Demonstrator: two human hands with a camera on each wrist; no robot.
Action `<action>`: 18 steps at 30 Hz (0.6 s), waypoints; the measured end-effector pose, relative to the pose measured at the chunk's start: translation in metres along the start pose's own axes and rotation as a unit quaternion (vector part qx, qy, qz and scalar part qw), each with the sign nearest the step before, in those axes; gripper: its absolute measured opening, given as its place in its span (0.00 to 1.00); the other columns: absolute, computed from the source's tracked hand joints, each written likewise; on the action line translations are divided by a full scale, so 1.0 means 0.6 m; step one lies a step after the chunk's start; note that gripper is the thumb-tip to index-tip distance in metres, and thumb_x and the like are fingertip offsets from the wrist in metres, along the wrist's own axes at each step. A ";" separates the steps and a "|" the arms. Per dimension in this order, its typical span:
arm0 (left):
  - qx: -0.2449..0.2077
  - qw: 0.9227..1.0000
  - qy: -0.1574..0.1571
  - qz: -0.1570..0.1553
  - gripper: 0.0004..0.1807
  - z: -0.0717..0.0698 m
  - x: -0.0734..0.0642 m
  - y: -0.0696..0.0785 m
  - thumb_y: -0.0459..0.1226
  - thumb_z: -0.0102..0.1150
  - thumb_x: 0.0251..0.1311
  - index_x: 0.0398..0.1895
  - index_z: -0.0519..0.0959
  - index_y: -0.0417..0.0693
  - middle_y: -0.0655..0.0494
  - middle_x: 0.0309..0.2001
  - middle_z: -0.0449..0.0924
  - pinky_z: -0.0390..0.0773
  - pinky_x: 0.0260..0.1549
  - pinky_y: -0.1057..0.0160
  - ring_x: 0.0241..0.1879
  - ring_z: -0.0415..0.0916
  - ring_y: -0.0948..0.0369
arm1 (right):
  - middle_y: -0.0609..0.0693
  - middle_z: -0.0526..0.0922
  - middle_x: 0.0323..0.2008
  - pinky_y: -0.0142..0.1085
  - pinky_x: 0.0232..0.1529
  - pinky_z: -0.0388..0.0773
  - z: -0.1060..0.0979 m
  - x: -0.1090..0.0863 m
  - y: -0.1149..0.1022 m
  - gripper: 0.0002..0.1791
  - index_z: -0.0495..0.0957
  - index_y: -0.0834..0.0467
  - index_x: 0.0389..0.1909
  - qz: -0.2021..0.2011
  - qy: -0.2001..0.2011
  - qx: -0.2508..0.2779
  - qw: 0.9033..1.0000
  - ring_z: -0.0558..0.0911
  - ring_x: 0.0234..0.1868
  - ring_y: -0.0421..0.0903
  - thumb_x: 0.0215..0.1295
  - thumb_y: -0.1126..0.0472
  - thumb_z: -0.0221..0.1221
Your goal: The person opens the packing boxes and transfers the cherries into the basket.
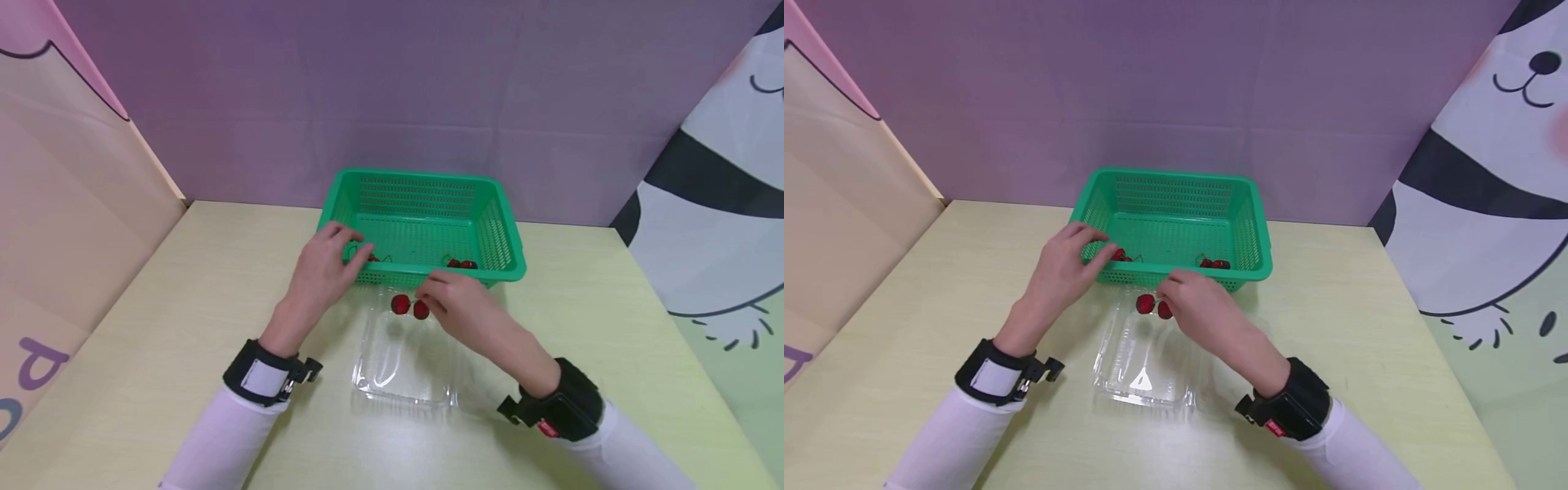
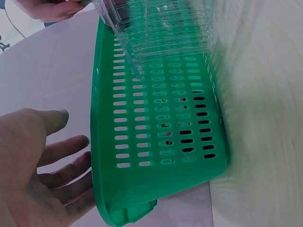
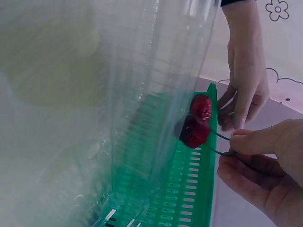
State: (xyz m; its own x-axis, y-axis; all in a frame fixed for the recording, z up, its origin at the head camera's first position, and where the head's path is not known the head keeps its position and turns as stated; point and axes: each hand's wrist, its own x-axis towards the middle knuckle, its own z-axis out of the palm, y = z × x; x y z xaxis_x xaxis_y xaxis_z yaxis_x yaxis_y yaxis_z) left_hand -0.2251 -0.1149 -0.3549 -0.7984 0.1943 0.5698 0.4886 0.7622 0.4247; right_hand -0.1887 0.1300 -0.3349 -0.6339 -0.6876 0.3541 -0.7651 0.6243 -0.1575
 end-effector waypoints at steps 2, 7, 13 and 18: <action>-0.003 1.000 -0.005 0.000 0.14 0.001 0.000 0.000 0.43 0.64 0.64 0.42 0.83 0.39 0.49 0.41 0.77 0.75 0.35 0.63 0.38 0.77 0.53 | 0.47 0.81 0.34 0.30 0.38 0.77 -0.003 0.000 0.002 0.07 0.84 0.60 0.36 -0.002 0.019 0.009 1.000 0.81 0.35 0.44 0.56 0.70 0.70; 0.000 1.000 -0.012 0.004 0.13 0.001 -0.001 0.000 0.42 0.65 0.64 0.41 0.83 0.40 0.49 0.41 0.77 0.74 0.35 0.65 0.38 0.76 0.55 | 0.48 0.81 0.33 0.30 0.39 0.77 -0.009 0.002 0.008 0.10 0.84 0.61 0.34 -0.027 0.078 0.023 0.996 0.81 0.36 0.45 0.52 0.72 0.71; -0.003 1.000 -0.022 0.009 0.14 0.002 -0.002 0.000 0.42 0.65 0.64 0.41 0.83 0.39 0.49 0.41 0.76 0.74 0.37 0.64 0.39 0.75 0.55 | 0.48 0.81 0.34 0.30 0.39 0.78 -0.017 0.004 0.016 0.11 0.84 0.62 0.34 -0.047 0.144 0.043 0.988 0.82 0.36 0.45 0.51 0.75 0.71; -0.002 1.000 -0.023 0.018 0.13 0.003 -0.002 -0.002 0.42 0.66 0.63 0.40 0.83 0.39 0.47 0.41 0.77 0.73 0.39 0.63 0.40 0.75 0.54 | 0.49 0.81 0.35 0.31 0.40 0.77 -0.023 0.003 0.025 0.11 0.83 0.63 0.35 -0.030 0.170 0.048 0.984 0.82 0.36 0.46 0.51 0.76 0.70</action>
State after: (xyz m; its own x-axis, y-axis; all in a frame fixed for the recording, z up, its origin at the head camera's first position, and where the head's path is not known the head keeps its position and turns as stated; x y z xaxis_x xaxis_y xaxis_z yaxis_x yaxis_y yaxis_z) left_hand -0.2254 -0.1148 -0.3573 -0.7952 0.2503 0.5523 0.5190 0.7520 0.4064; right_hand -0.1997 0.1434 -0.3242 -0.5261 -0.5481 0.6502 -0.8170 0.5380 -0.2075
